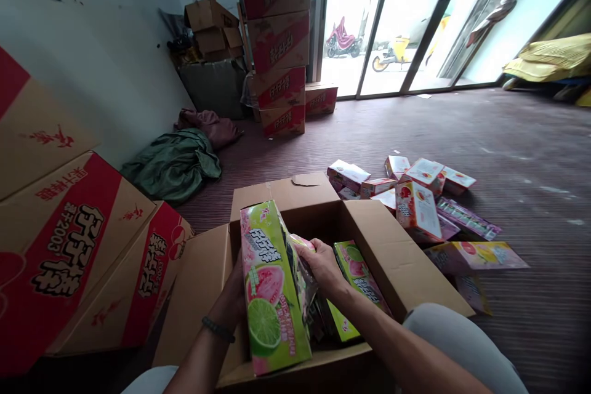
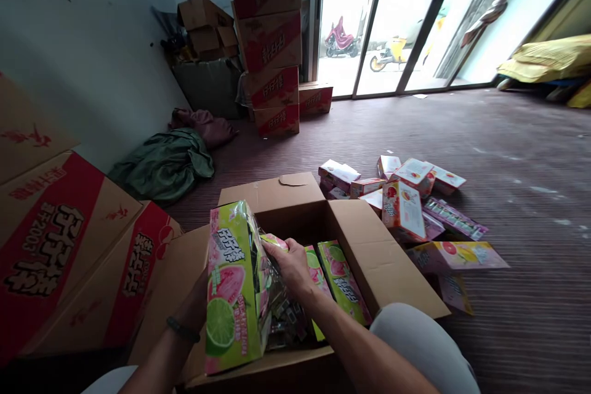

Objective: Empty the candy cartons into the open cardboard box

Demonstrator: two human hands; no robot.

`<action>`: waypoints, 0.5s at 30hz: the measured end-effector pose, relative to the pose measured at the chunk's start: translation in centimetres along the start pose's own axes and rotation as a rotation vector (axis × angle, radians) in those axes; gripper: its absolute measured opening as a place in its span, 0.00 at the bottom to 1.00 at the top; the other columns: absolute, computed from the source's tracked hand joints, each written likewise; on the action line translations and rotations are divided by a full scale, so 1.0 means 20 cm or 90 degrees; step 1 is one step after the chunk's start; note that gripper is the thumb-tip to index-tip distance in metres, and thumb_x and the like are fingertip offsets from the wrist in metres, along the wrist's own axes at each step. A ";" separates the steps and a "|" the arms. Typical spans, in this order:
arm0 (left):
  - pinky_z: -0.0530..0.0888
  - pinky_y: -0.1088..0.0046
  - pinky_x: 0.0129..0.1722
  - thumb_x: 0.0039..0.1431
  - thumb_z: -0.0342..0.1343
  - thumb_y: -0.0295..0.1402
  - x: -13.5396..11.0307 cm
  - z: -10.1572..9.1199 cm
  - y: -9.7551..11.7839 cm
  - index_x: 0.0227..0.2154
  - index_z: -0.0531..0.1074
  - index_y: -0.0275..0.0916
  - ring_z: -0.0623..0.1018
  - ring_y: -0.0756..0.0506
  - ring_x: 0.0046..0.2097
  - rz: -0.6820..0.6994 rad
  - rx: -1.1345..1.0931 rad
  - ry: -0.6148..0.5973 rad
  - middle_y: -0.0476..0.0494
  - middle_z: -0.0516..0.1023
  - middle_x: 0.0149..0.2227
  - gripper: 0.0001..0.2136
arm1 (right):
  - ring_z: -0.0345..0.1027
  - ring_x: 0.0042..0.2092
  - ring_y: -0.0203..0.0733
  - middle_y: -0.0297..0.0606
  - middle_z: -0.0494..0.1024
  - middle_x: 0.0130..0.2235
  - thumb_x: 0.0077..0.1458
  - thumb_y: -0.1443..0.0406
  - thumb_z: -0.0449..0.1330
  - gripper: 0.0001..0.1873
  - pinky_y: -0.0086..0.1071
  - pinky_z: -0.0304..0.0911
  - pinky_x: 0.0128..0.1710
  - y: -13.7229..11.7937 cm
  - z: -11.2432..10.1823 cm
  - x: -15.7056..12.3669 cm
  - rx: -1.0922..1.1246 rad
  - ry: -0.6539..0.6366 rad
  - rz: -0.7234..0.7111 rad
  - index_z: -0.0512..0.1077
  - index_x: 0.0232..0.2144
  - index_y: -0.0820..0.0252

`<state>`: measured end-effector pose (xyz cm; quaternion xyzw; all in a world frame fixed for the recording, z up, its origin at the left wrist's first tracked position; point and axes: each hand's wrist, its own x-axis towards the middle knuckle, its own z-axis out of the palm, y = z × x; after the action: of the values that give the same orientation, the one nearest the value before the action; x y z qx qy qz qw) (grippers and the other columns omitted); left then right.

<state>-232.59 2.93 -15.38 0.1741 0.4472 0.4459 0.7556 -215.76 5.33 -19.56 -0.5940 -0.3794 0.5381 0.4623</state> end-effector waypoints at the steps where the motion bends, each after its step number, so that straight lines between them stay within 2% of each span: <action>1: 0.76 0.60 0.51 0.57 0.58 0.45 0.02 -0.04 0.01 0.32 0.76 0.38 0.79 0.35 0.48 -0.021 -0.004 0.009 0.39 0.81 0.35 0.14 | 0.61 0.26 0.37 0.31 0.68 0.23 0.38 0.49 0.68 0.23 0.28 0.56 0.23 -0.01 -0.01 0.00 -0.002 0.001 0.006 0.64 0.22 0.58; 4: 0.78 0.60 0.47 0.61 0.55 0.45 0.06 -0.19 0.02 0.32 0.75 0.37 0.81 0.37 0.42 -0.058 0.010 0.096 0.39 0.81 0.32 0.15 | 0.61 0.27 0.38 0.31 0.70 0.23 0.36 0.50 0.68 0.22 0.28 0.56 0.24 -0.02 -0.03 -0.01 -0.020 0.006 0.014 0.65 0.22 0.58; 7: 0.79 0.64 0.41 0.65 0.52 0.43 0.08 -0.35 0.03 0.40 0.74 0.37 0.81 0.42 0.34 -0.005 0.029 0.187 0.43 0.81 0.30 0.14 | 0.61 0.28 0.38 0.31 0.69 0.24 0.38 0.49 0.67 0.22 0.29 0.56 0.26 -0.02 -0.08 -0.01 -0.064 0.028 -0.026 0.64 0.23 0.58; 9: 0.79 0.65 0.38 0.64 0.54 0.42 0.07 -0.42 0.03 0.45 0.74 0.38 0.81 0.42 0.31 0.033 0.062 0.242 0.45 0.81 0.31 0.14 | 0.59 0.28 0.38 0.30 0.66 0.23 0.40 0.49 0.66 0.22 0.29 0.53 0.26 0.01 -0.10 -0.01 -0.129 0.033 -0.068 0.62 0.22 0.57; 12: 0.78 0.65 0.42 0.62 0.57 0.43 0.05 -0.45 0.03 0.49 0.74 0.36 0.81 0.41 0.36 0.057 0.111 0.281 0.40 0.82 0.38 0.19 | 0.57 0.28 0.38 0.29 0.63 0.23 0.45 0.45 0.62 0.24 0.29 0.49 0.27 0.07 -0.10 0.01 -0.224 -0.001 -0.093 0.59 0.23 0.56; 15: 0.77 0.64 0.46 0.65 0.53 0.43 0.03 -0.44 0.06 0.55 0.70 0.35 0.82 0.41 0.40 0.031 0.102 0.237 0.39 0.82 0.41 0.22 | 0.58 0.29 0.39 0.31 0.65 0.24 0.48 0.42 0.57 0.25 0.30 0.50 0.27 0.15 -0.07 0.01 -0.241 -0.046 -0.089 0.60 0.24 0.56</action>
<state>-240.33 2.84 -19.70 0.1587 0.6089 0.4514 0.6327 -214.51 4.50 -22.46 -0.6228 -0.5306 0.4446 0.3647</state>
